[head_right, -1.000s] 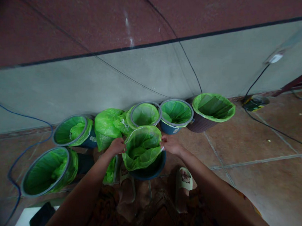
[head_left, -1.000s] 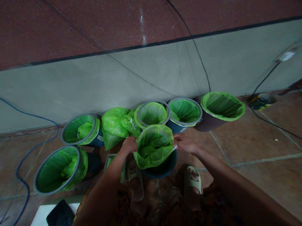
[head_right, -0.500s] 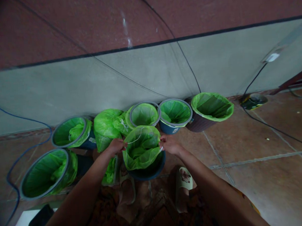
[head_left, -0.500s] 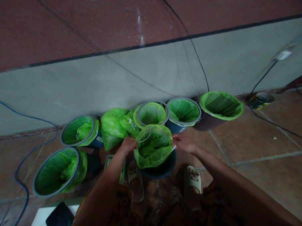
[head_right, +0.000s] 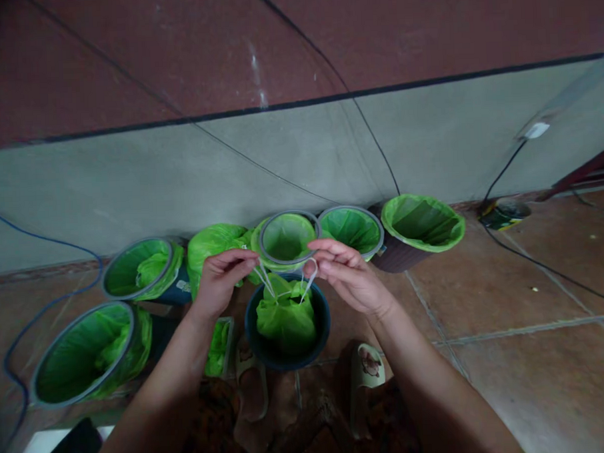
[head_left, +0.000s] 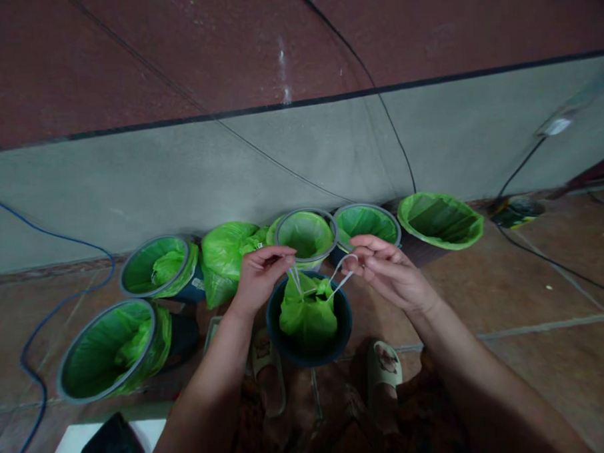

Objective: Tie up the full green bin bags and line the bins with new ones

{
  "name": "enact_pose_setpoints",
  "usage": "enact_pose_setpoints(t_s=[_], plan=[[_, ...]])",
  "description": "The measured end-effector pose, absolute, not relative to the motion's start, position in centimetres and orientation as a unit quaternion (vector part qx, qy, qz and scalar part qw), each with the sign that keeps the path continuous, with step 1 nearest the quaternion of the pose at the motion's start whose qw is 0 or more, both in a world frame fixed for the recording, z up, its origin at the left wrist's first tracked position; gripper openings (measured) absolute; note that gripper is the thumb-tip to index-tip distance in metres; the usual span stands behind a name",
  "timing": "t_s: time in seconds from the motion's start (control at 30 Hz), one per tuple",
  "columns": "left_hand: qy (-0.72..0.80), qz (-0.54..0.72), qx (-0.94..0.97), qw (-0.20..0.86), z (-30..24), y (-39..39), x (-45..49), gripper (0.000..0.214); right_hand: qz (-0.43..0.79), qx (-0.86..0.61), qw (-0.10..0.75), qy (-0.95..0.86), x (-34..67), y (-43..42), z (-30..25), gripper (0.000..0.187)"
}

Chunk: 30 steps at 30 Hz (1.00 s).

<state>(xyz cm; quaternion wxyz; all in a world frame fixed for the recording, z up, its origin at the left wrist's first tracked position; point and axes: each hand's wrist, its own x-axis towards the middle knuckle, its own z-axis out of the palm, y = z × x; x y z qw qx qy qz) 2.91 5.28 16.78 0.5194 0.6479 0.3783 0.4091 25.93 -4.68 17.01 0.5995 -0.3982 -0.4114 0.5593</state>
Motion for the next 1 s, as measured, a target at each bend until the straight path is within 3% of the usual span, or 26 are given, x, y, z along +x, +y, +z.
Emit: enact_pose_setpoints(t_s=[0.17, 0.43, 0.63, 0.8, 1.0], plan=[[0.281, 0.382, 0.659, 0.583, 17.9, 3.7, 4.6, 0.021, 0.608, -0.350, 0.597, -0.389, 25.1, -3.8, 17.4, 0.037], [0.257, 0.320, 0.708, 0.575, 16.0, 4.2, 7.0, 0.028, 0.570, -0.495, 0.450, -0.477, 21.5, -2.3, 13.5, 0.031], [0.414, 0.279, 0.756, 0.424, 14.2, 4.8, 7.4, 0.034, 0.563, -0.497, 0.508, -0.422, 22.5, -1.8, 13.5, 0.037], [0.344, 0.119, 0.810, 0.459, 12.0, 4.1, 7.8, 0.030, 0.578, -0.473, 0.552, -0.370, 23.8, -1.6, 14.3, 0.037], [0.375, 0.079, 0.796, 0.468, 10.5, 3.7, 8.2, 0.028, 0.553, -0.488, 0.570, -0.360, 24.5, -1.5, 14.0, 0.037]])
